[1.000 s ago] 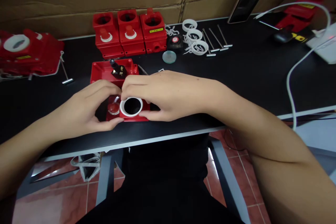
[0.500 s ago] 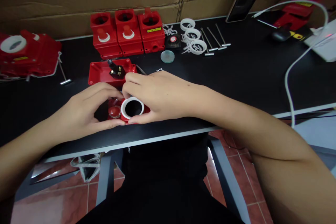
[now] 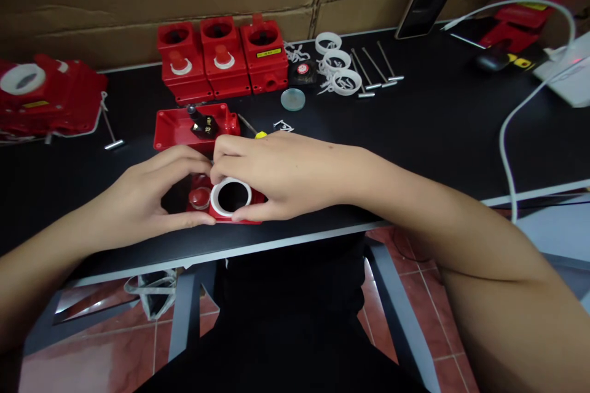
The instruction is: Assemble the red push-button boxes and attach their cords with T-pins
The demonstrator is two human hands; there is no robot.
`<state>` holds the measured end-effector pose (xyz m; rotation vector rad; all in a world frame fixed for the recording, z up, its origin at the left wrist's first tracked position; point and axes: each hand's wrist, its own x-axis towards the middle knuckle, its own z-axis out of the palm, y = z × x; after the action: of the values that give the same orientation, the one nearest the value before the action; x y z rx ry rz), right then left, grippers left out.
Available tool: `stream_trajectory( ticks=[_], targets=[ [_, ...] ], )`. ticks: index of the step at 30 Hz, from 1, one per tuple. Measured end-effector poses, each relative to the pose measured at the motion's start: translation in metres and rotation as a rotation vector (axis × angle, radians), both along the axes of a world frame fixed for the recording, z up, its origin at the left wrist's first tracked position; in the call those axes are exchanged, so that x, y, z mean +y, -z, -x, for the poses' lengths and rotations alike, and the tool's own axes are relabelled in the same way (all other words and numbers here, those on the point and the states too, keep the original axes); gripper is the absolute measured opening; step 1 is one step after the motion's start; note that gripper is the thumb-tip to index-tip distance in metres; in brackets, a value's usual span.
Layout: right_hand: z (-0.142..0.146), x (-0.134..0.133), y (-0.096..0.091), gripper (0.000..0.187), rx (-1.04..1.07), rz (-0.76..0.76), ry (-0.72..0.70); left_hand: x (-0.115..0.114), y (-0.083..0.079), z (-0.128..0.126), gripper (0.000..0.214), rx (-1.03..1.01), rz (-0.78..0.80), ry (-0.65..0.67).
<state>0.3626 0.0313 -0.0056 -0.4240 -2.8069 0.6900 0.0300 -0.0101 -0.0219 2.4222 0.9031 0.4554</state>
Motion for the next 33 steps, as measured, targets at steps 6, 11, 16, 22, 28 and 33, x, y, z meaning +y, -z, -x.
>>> stream_trajectory(
  ticks=[6,11,16,22,28,33],
  targets=[
    [0.011,-0.005,0.001,0.044,0.001,0.015,0.143,-0.008,0.005,-0.002,0.077,0.025,-0.055,-0.068],
    [0.022,-0.012,0.002,0.053,0.004,0.05,0.297,-0.012,0.004,-0.004,0.067,0.045,-0.057,-0.117],
    [0.028,-0.017,0.004,0.059,-0.023,0.006,0.366,-0.015,0.005,-0.005,0.063,0.066,-0.094,-0.155],
    [0.01,0.006,-0.012,0.029,0.064,-0.04,0.341,-0.007,0.005,-0.001,0.05,0.042,-0.116,-0.056],
    [-0.041,0.05,-0.044,0.028,0.032,-0.33,0.666,0.0,0.004,0.003,0.051,0.034,-0.173,-0.033],
    [-0.064,0.073,-0.027,0.032,-0.1,-0.245,0.454,0.004,-0.005,0.007,0.046,0.036,-0.296,-0.01]
  ],
)
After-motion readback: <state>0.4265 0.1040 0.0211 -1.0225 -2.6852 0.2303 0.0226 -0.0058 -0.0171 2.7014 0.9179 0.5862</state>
